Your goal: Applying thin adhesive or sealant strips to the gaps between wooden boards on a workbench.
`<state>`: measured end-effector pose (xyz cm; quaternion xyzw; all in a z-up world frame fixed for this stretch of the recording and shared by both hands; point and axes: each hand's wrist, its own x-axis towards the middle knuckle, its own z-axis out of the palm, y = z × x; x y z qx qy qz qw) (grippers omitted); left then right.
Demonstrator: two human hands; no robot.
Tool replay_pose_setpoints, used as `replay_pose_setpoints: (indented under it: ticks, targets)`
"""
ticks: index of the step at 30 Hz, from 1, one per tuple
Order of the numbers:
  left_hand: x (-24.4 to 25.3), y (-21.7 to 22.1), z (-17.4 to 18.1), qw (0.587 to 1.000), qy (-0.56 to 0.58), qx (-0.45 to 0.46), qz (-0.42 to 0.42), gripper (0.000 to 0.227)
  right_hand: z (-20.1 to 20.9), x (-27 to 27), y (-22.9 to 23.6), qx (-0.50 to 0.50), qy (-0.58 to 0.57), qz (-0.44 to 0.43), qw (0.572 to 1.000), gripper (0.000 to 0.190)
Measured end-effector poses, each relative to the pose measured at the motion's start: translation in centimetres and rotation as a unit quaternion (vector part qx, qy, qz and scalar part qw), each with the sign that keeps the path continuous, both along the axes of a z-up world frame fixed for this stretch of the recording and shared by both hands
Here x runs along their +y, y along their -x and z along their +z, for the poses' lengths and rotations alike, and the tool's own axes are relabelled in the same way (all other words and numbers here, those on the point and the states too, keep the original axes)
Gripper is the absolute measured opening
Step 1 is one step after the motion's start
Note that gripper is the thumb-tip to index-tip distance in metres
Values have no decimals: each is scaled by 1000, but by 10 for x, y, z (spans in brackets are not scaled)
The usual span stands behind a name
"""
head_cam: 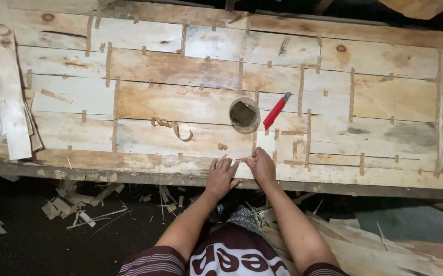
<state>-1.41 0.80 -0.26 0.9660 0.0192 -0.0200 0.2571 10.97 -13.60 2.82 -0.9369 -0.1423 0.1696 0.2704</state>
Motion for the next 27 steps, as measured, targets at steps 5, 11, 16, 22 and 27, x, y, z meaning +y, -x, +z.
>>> replay_pose_setpoints:
  ticks: [5, 11, 16, 22, 27]
  targets:
    - [8, -3, -5, 988, 120, -75, 64, 43, -6, -5, 0, -8, -25, 7, 1000, 42]
    - [39, -10, 15, 949, 229, -36, 213, 18, -19, -2, -3, 19, -1, -10, 1000, 29]
    - [59, -22, 31, 926, 281, -79, 239, 30, -12, 11, -7, 49, 34, -29, 998, 25]
    - [62, -43, 27, 961, 186, -64, 194, 24, -1, 38, -7, 56, -88, -3, 995, 20]
    - [62, -45, 13, 940, 253, -94, 209, 17, -44, 44, -7, 175, -201, -41, 963, 21]
